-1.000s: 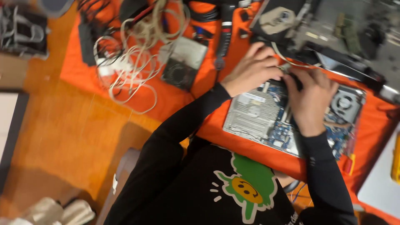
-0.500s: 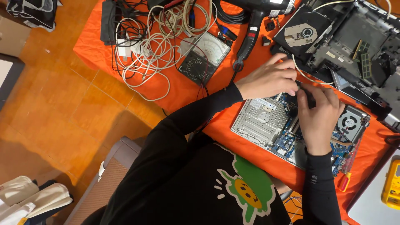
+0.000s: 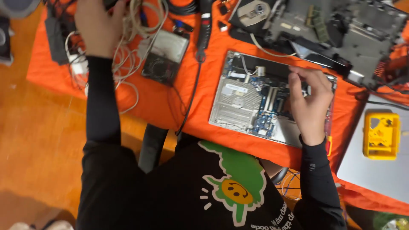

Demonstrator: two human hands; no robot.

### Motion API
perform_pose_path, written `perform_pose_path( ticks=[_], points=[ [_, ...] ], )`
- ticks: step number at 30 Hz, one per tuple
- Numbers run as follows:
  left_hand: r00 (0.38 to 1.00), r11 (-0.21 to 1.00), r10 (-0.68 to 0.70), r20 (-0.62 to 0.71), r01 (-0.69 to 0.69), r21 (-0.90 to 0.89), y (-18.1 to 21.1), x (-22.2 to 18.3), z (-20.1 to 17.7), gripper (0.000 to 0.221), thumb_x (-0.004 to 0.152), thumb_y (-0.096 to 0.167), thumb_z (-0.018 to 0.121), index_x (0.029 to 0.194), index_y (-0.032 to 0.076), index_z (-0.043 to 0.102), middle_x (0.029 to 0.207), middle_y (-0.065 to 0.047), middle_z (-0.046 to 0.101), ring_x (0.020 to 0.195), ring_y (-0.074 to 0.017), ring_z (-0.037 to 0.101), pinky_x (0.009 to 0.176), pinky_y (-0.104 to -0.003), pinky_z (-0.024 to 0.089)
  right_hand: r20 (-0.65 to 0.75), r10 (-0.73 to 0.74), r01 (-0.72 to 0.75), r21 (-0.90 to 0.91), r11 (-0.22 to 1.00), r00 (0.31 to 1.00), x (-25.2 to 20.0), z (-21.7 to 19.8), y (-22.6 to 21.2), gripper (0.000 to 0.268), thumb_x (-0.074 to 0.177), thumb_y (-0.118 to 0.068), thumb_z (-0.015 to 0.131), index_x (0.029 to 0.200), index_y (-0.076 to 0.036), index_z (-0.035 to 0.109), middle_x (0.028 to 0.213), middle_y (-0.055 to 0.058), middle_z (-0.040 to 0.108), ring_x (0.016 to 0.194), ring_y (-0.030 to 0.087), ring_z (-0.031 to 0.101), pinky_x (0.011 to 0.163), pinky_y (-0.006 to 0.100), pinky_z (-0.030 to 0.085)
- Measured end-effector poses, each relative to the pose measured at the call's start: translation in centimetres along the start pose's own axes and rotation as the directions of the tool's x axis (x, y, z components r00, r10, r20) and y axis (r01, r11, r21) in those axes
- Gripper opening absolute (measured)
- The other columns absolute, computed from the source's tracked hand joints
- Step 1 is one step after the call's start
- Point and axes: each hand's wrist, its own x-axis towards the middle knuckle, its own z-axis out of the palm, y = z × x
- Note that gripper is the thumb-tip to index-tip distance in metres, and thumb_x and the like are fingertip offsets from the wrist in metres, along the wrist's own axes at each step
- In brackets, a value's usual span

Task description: The recorder is disassembling a laptop and using a multimeter to test electronic components on the motherboard.

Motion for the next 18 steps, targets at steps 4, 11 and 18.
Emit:
perform_pose_path(
  ticks=[4, 11, 18],
  points=[
    [0.999, 0.992, 0.046, -0.012, -0.047, -0.12, -1.8, -1.6, 0.9, 0.016, 0.089, 0.011, 0.075, 0.098, -0.002, 0.076, 0.092, -0.017, 0.073, 0.081, -0.0352, 0.071, 0.071, -0.04, 0.055, -0.046, 0.018, -0.016, 0.041, 0.999, 0.999, -0.1, -0.4, -0.4, 0.01, 0.112, -0.009, 0.07, 0.117, -0.001, 0.074, 0.104, 0.011, 0.069, 0.101, 0.025, 0.064, 0.098, 0.037, 0.047],
    [0.984, 0.95, -0.143, 0.111, 0.168, -0.264, -2.8, -1.7, 2.0, 0.021, 0.089, 0.001, 0.07, 0.108, -0.008, 0.075, 0.089, -0.019, 0.074, 0.078, -0.0298, 0.075, 0.072, -0.036, 0.058, 0.036, -0.021, 0.02, 0.038, 0.999, 0.999, 0.7, 0.3, 0.4, 0.014, 0.106, -0.01, 0.07, 0.119, -0.004, 0.075, 0.104, 0.011, 0.069, 0.1, 0.027, 0.064, 0.093, 0.037, 0.045],
    [0.991, 0.972, -0.124, 0.048, 0.131, -0.193, -0.4, -0.6, -2.4, 0.016, 0.095, 0.002, 0.072, 0.107, -0.005, 0.078, 0.089, -0.016, 0.074, 0.078, -0.0242, 0.072, 0.072, -0.035, 0.053, 0.058, -0.063, 0.061, 0.032, 0.998, 0.996, 1.1, 0.8, 0.6, 0.016, 0.106, -0.009, 0.07, 0.12, -0.004, 0.074, 0.104, 0.011, 0.07, 0.099, 0.027, 0.064, 0.092, 0.037, 0.045]
  ],
)
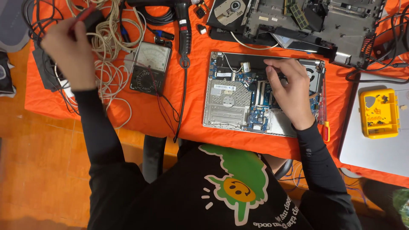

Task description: The recorder is disassembling a laptop and using a multimeter to test electronic components on the motherboard.

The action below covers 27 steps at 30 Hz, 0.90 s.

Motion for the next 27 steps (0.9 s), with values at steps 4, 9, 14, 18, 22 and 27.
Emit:
perform_pose_path(
  ticks=[4, 9, 14, 18, 22, 27],
  points=[
    [0.999, 0.996, 0.029, -0.018, -0.031, -0.084, 11.5, 1.3, -5.6, 0.02, 0.105, -0.003, 0.071, 0.123, -0.002, 0.078, 0.098, -0.016, 0.07, 0.081, -0.0247, 0.068, 0.073, -0.035, 0.051, -0.006, 0.059, -0.058, 0.099, 0.993, 0.998, 0.1, 0.2, -1.0, 0.02, 0.108, -0.008, 0.07, 0.127, -0.003, 0.071, 0.103, 0.01, 0.067, 0.097, 0.022, 0.065, 0.091, 0.032, 0.048],
    [0.911, 0.883, 0.349, 0.221, -0.242, -0.402, 21.0, 0.0, -5.1, 0.015, 0.107, 0.006, 0.075, 0.122, 0.005, 0.072, 0.109, -0.009, 0.069, 0.093, -0.0241, 0.066, 0.079, -0.033, 0.053, -0.026, -0.187, 0.188, 0.049, 0.981, 0.982, 1.2, 0.8, -3.6, 0.044, 0.103, -0.014, 0.079, 0.143, -0.003, 0.063, 0.103, 0.008, 0.062, 0.096, 0.022, 0.057, 0.09, 0.033, 0.045],
    [0.78, 0.718, 0.58, 0.234, -0.355, -0.599, 26.4, -0.6, -1.9, 0.024, 0.104, 0.01, 0.073, 0.127, 0.003, 0.069, 0.106, -0.006, 0.064, 0.097, -0.0248, 0.067, 0.083, -0.036, 0.054, 0.049, -0.386, 0.389, -0.099, 0.916, 0.921, 2.3, 1.4, -3.4, 0.057, 0.092, -0.025, 0.086, 0.14, -0.002, 0.068, 0.09, 0.007, 0.052, 0.087, 0.026, 0.048, 0.084, 0.038, 0.04],
    [0.736, 0.656, 0.586, 0.339, -0.185, -0.732, 28.2, 1.3, -0.8, 0.039, 0.096, 0.02, 0.076, 0.13, 0.003, 0.065, 0.101, -0.009, 0.064, 0.09, -0.0243, 0.066, 0.078, -0.034, 0.053, 0.031, -0.431, 0.432, -0.116, 0.895, 0.902, 2.2, 1.4, -0.5, 0.025, 0.097, -0.015, 0.083, 0.118, -0.004, 0.075, 0.089, 0.006, 0.055, 0.087, 0.026, 0.053, 0.087, 0.039, 0.041],
    [0.524, 0.467, 0.739, 0.423, 0.054, -0.883, 27.1, 3.1, 1.2, 0.042, 0.099, 0.004, 0.051, 0.141, 0.003, 0.054, 0.114, -0.009, 0.066, 0.095, -0.0208, 0.067, 0.079, -0.028, 0.054, -0.033, -0.423, 0.42, -0.066, 0.905, 0.905, 2.3, 0.8, 0.4, 0.021, 0.095, -0.013, 0.079, 0.113, -0.003, 0.077, 0.09, 0.006, 0.063, 0.086, 0.027, 0.057, 0.09, 0.041, 0.042],
    [0.635, 0.356, 0.741, 0.217, -0.098, -0.929, 28.2, 1.1, 3.7, 0.033, 0.102, 0.009, 0.072, 0.134, 0.008, 0.066, 0.119, -0.007, 0.066, 0.102, -0.021, 0.07, 0.09, -0.03, 0.058, -0.049, -0.464, 0.463, -0.036, 0.886, 0.884, 1.9, 1.5, 1.7, 0.018, 0.095, -0.013, 0.078, 0.107, 0.0, 0.073, 0.096, 0.009, 0.067, 0.091, 0.028, 0.062, 0.094, 0.043, 0.044]
  ],
)
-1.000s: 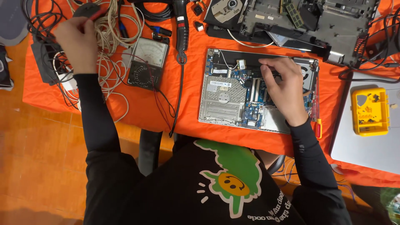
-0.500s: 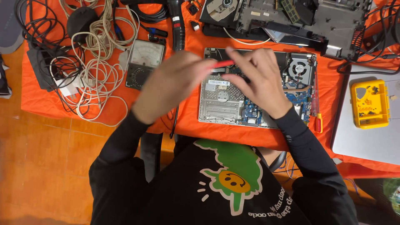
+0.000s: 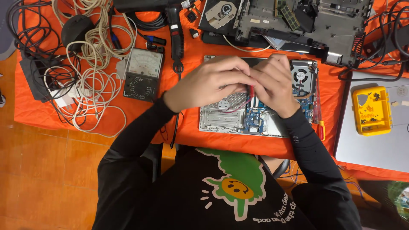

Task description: The recorder is disassembling a laptop and using a multimeter to test electronic components on the motherboard.

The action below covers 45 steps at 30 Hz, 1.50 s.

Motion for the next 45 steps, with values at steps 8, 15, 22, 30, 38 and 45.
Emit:
perform_pose_path(
  ticks=[8, 15, 22, 30, 38, 45],
  points=[
    [0.938, 0.982, -0.179, -0.298, 0.187, -0.002, -6.6, -2.4, 1.8, 0.012, 0.113, 0.017, 0.061, 0.12, 0.007, 0.063, 0.107, -0.005, 0.072, 0.095, -0.012, 0.073, 0.083, -0.023, 0.058, 0.075, 0.399, -0.406, 0.167, 0.899, 0.914, -0.7, -0.1, 0.4, 0.019, 0.11, -0.014, 0.067, 0.123, -0.002, 0.072, 0.107, 0.008, 0.075, 0.1, 0.026, 0.063, 0.098, 0.034, 0.047],
    [0.854, 0.902, -0.394, -0.339, 0.288, -0.323, -8.6, -4.6, 2.8, 0.021, 0.115, 0.023, 0.05, 0.118, 0.001, 0.05, 0.097, -0.008, 0.07, 0.086, -0.0113, 0.07, 0.074, -0.024, 0.054, 0.386, 0.374, -0.475, 0.209, 0.855, 0.843, -0.5, 1.0, 0.7, 0.02, 0.107, -0.021, 0.063, 0.117, -0.008, 0.074, 0.102, 0.003, 0.077, 0.096, 0.019, 0.063, 0.099, 0.034, 0.041],
    [0.903, 0.931, -0.322, -0.285, 0.247, -0.269, -8.8, -4.4, 2.8, 0.016, 0.117, 0.018, 0.051, 0.115, 0.003, 0.051, 0.098, -0.008, 0.07, 0.093, -0.0133, 0.07, 0.083, -0.028, 0.051, 0.351, 0.374, -0.424, 0.075, 0.903, 0.858, -0.3, 1.5, 1.1, 0.026, 0.109, -0.023, 0.062, 0.129, -0.01, 0.071, 0.11, 0.003, 0.073, 0.105, 0.021, 0.059, 0.101, 0.034, 0.038],
    [0.886, 0.905, -0.383, -0.263, 0.301, -0.301, -9.4, -4.6, 3.8, 0.014, 0.115, 0.016, 0.051, 0.117, 0.003, 0.051, 0.096, -0.007, 0.072, 0.085, -0.0125, 0.069, 0.079, -0.027, 0.05, 0.329, 0.36, -0.397, 0.052, 0.916, 0.873, -0.5, 1.7, 0.9, 0.026, 0.108, -0.019, 0.064, 0.132, -0.011, 0.07, 0.111, 0.005, 0.073, 0.105, 0.022, 0.059, 0.101, 0.034, 0.039],
    [0.872, 0.887, -0.418, -0.255, 0.331, -0.322, -9.4, -4.4, 3.9, 0.015, 0.115, 0.017, 0.052, 0.115, 0.002, 0.052, 0.094, -0.007, 0.072, 0.082, -0.012, 0.067, 0.075, -0.027, 0.049, 0.334, 0.339, -0.369, 0.029, 0.929, 0.88, -0.4, 1.5, 0.7, 0.026, 0.106, -0.019, 0.067, 0.13, -0.01, 0.071, 0.108, 0.006, 0.072, 0.105, 0.022, 0.06, 0.1, 0.036, 0.038],
    [0.867, 0.882, -0.419, -0.271, 0.318, -0.347, -9.4, -4.3, 4.2, 0.014, 0.114, 0.017, 0.053, 0.115, 0.003, 0.052, 0.094, -0.007, 0.07, 0.088, -0.0119, 0.071, 0.076, -0.026, 0.051, 0.287, 0.286, -0.297, -0.006, 0.955, 0.914, -0.3, 1.0, -0.9, 0.027, 0.105, -0.014, 0.068, 0.131, -0.007, 0.07, 0.101, 0.008, 0.069, 0.096, 0.025, 0.06, 0.096, 0.037, 0.042]
  ],
)
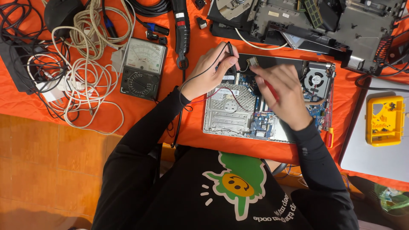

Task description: The recorder is disassembling a laptop and using a multimeter to test electronic components on the motherboard.

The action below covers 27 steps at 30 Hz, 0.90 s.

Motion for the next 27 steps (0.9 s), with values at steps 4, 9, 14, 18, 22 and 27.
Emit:
perform_pose_path(
  ticks=[4, 9, 14, 18, 22, 27],
  points=[
    [1.0, 1.0, 0.017, -0.017, -0.017, -0.002, 0.2, 0.0, -0.1, 0.015, 0.114, 0.016, 0.054, 0.115, 0.002, 0.05, 0.094, -0.007, 0.068, 0.089, -0.0134, 0.072, 0.081, -0.028, 0.054, -0.048, -0.067, 0.068, 0.017, 0.998, 0.997, -1.1, 1.5, -1.4, 0.015, 0.105, -0.012, 0.068, 0.118, -0.008, 0.065, 0.108, 0.007, 0.072, 0.095, 0.023, 0.063, 0.096, 0.039, 0.046],
    [1.0, 1.0, -0.004, -0.002, 0.004, -0.007, 0.2, 0.1, -0.2, 0.016, 0.114, 0.017, 0.055, 0.114, 0.002, 0.051, 0.093, -0.006, 0.071, 0.089, -0.0151, 0.072, 0.082, -0.029, 0.055, 0.056, -0.172, 0.175, -0.053, 0.983, 0.983, -2.2, 3.9, -3.6, 0.025, 0.097, -0.009, 0.07, 0.121, -0.007, 0.067, 0.105, 0.006, 0.07, 0.092, 0.022, 0.065, 0.087, 0.038, 0.048],
    [1.0, 1.0, -0.001, 0.0, 0.001, -0.02, -0.3, 0.0, -0.1, 0.017, 0.114, 0.018, 0.055, 0.114, 0.001, 0.052, 0.094, -0.007, 0.07, 0.09, -0.0162, 0.072, 0.085, -0.03, 0.055, 0.171, -0.092, 0.111, -0.101, 0.989, 0.981, -2.4, 4.5, -5.0, 0.035, 0.094, -0.006, 0.071, 0.127, -0.002, 0.06, 0.107, 0.014, 0.057, 0.096, 0.03, 0.065, 0.087, 0.045, 0.05],
    [1.0, 1.0, 0.014, 0.003, -0.014, 0.0, -0.5, 0.2, -0.1, 0.018, 0.114, 0.019, 0.054, 0.113, 0.002, 0.052, 0.093, -0.007, 0.07, 0.089, -0.0164, 0.071, 0.085, -0.03, 0.055, 0.195, -0.059, 0.086, -0.133, 0.987, 0.979, -2.6, 4.7, -5.1, 0.045, 0.079, -0.001, 0.069, 0.122, -0.005, 0.058, 0.108, 0.017, 0.054, 0.1, 0.036, 0.062, 0.089, 0.048, 0.049],
    [1.0, 0.999, 0.021, 0.009, -0.021, 0.027, -0.5, 0.3, -0.1, 0.018, 0.114, 0.02, 0.055, 0.113, 0.003, 0.053, 0.092, -0.006, 0.07, 0.088, -0.0167, 0.071, 0.086, -0.03, 0.054, 0.186, -0.043, 0.074, -0.163, 0.984, 0.982, -2.8, 5.2, -5.2, 0.038, 0.082, -0.005, 0.071, 0.117, -0.004, 0.058, 0.105, 0.017, 0.053, 0.098, 0.036, 0.06, 0.088, 0.048, 0.047],
    [0.999, 0.996, 0.048, 0.0, -0.048, 0.079, -0.3, 0.1, -0.1, 0.017, 0.114, 0.02, 0.054, 0.112, 0.003, 0.053, 0.092, -0.005, 0.071, 0.088, -0.0178, 0.07, 0.087, -0.03, 0.052, 0.173, -0.036, 0.066, -0.169, 0.983, 0.984, -2.6, 5.3, -5.3, 0.035, 0.083, -0.003, 0.071, 0.116, -0.003, 0.058, 0.103, 0.018, 0.053, 0.093, 0.036, 0.058, 0.084, 0.047, 0.046]
  ],
)
